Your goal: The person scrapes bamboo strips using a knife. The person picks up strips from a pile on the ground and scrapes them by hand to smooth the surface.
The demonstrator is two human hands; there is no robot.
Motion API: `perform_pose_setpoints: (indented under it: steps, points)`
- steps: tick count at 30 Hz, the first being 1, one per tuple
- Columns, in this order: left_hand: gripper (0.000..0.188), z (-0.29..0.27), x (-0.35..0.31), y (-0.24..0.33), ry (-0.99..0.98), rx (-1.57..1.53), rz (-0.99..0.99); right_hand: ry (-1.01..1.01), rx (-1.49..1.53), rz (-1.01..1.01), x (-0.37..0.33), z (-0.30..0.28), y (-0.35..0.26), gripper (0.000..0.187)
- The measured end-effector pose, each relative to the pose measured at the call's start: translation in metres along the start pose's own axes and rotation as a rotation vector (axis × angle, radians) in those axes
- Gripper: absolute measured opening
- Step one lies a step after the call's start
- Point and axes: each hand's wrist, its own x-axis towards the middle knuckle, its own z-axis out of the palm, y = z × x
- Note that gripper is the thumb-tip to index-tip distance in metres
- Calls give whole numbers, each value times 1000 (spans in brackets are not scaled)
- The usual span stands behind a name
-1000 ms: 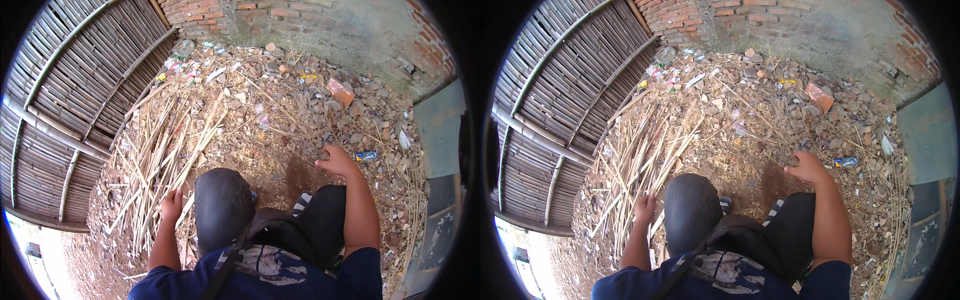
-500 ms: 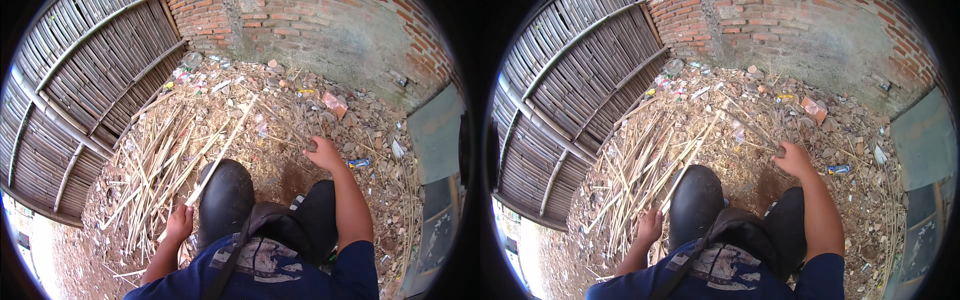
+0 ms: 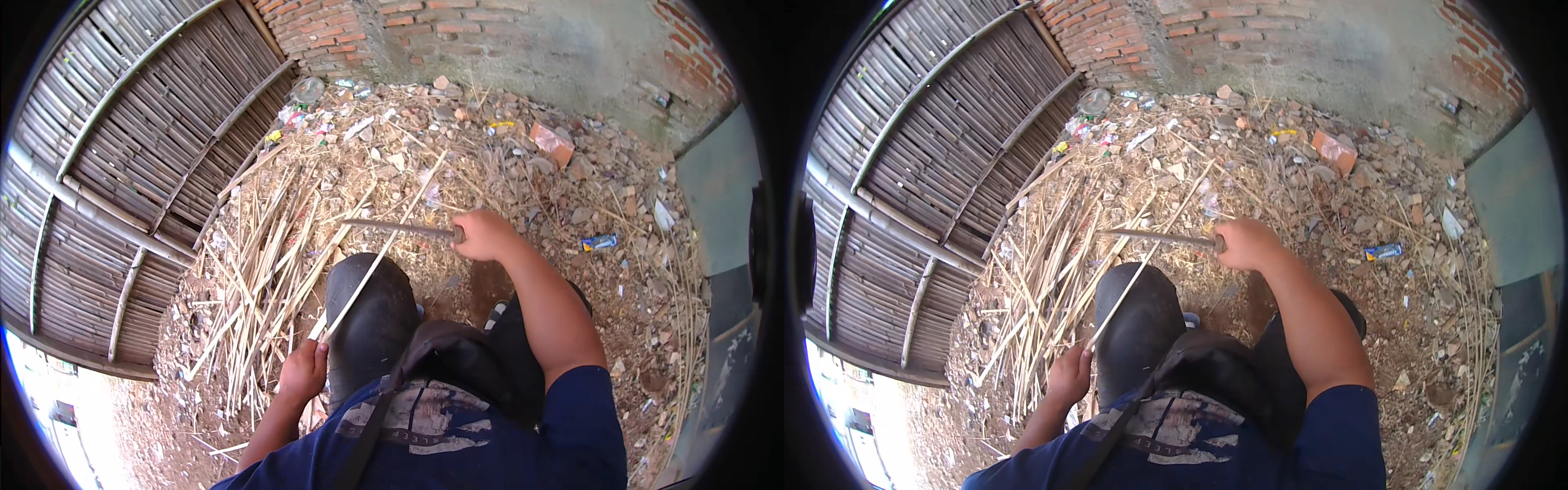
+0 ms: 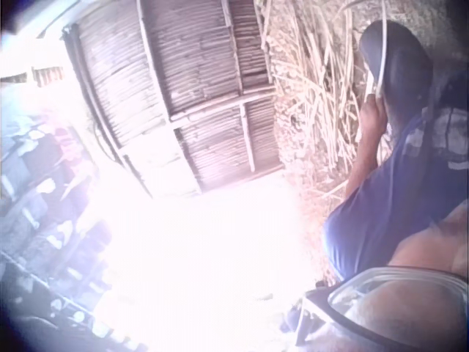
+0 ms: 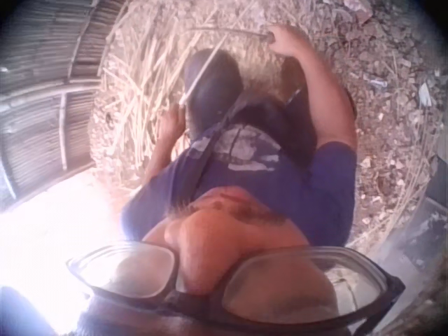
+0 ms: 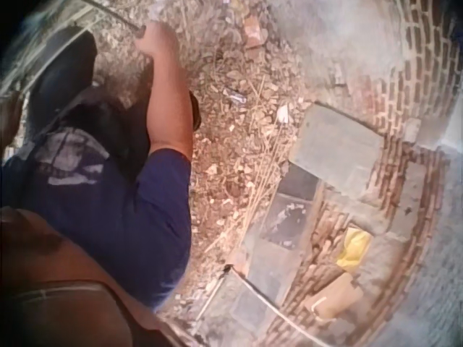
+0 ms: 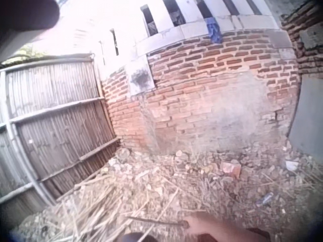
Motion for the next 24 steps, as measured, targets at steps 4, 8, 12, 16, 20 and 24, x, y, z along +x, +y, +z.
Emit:
perform_pose_setpoints:
  steps: [4,8,12,16,20,24]
  points:
    - [33,2,9,15,-27,2,36,8,-28,-9,-12,3,-18,19]
    - [34,14,14,15,-23,3,63,-105,20,-92,-16,13,-30,23]
    - [31,32,20,5,38,-9,96,-63,249,147,3,18,13,39]
    - [31,24,17,5,22,5,99,-17,217,221,6,10,11,33]
    - [31,22,18,4,-11,18,96,-153,66,45,-2,26,-23,30]
    - [32,26,21,-3,-16,-21,127,-106,211,142,3,40,14,44]
